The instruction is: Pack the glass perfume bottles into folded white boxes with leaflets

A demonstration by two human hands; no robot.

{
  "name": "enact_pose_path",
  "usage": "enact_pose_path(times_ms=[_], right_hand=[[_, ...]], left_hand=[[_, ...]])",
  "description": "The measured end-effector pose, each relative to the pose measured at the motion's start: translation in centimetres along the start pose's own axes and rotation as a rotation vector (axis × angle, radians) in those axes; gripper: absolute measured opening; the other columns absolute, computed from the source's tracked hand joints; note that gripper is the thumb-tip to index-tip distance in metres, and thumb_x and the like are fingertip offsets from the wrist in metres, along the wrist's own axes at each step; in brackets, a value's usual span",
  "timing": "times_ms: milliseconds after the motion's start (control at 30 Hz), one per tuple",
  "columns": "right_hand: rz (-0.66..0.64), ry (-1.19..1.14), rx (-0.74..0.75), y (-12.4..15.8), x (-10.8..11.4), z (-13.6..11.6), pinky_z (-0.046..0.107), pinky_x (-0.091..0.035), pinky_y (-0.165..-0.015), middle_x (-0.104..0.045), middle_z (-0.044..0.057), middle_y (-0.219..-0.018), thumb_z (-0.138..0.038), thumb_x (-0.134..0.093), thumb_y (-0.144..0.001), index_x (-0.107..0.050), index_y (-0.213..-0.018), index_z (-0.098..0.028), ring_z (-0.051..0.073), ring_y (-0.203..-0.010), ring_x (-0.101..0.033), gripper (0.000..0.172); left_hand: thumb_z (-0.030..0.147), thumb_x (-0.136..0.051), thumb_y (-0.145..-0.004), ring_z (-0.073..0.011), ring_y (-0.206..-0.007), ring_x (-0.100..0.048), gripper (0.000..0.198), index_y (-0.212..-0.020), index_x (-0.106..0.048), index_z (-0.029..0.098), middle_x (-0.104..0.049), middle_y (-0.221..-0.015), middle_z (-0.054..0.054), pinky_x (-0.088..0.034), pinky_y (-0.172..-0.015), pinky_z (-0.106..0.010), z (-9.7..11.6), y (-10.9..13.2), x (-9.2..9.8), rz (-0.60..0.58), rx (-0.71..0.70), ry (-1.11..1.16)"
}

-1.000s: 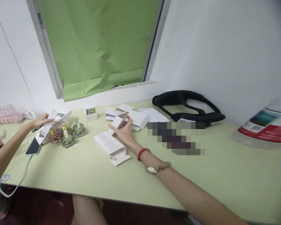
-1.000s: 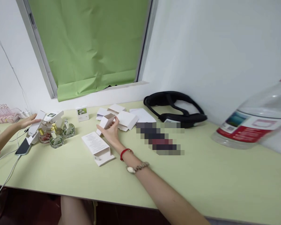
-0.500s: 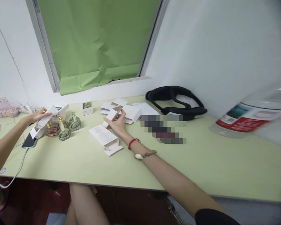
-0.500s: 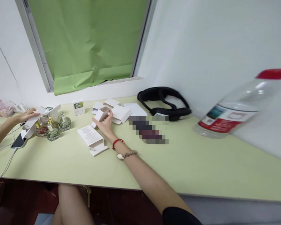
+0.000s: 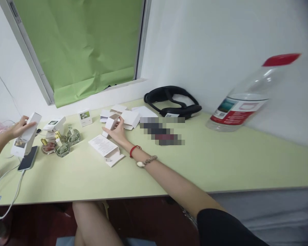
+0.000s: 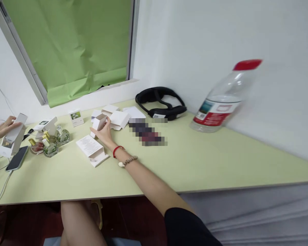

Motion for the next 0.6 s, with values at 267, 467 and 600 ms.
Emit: enact_pose_path(times_ms=[267, 467, 600], right_hand=[[-0.143, -0.008, 0.038, 1.6, -2.0, 0.1, 0.049, -0.042, -0.103, -0.048, 0.02, -0.133, -0.041, -0.08, -0.058, -0.017, -0.145, -0.018, 0.031, -0.118, -0.054, 0.11], [-0.174, 0.002, 0.055, 2.0, -2.6, -0.8, 0.05, -0.039, -0.106, -0.045, 0.021, -0.138, -0.035, -0.078, -0.062, -0.016, -0.146, -0.018, 0.032, -0.127, -0.048, 0.106], [-0.218, 0.044, 0.074, 1.9, -2.9, -1.6, 0.047, -0.033, -0.112, -0.038, 0.021, -0.145, -0.033, -0.078, -0.061, -0.018, -0.145, -0.015, 0.031, -0.135, -0.039, 0.105]], left_hand=[[0.084, -0.036, -0.072, -0.0346, -0.097, -0.06, 0.099, -0.144, -0.03, 0.016, -0.061, -0.12, -0.018, -0.047, -0.079, -0.04, 7.7, -3.6, 3.9, 0.04, -0.161, -0.223], [0.085, -0.028, -0.071, -0.0384, -0.118, -0.051, 0.095, -0.133, -0.052, 0.018, -0.059, -0.125, -0.016, -0.035, -0.102, -0.05, 11.7, -7.8, 0.1, 0.048, -0.317, -0.283], [0.085, -0.036, -0.066, -0.0386, -0.118, -0.051, 0.092, -0.123, -0.06, 0.017, -0.062, -0.123, -0.017, -0.037, -0.101, -0.048, 13.1, -9.5, -1.9, -0.006, -0.267, -0.253]])
Point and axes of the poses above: each hand's wrist, its own y-axis away from the middle knuckle, its own x-axis out of the back of the hand, z = x × y, the point moved 8 cm from there along -y, towards the middle knuckle
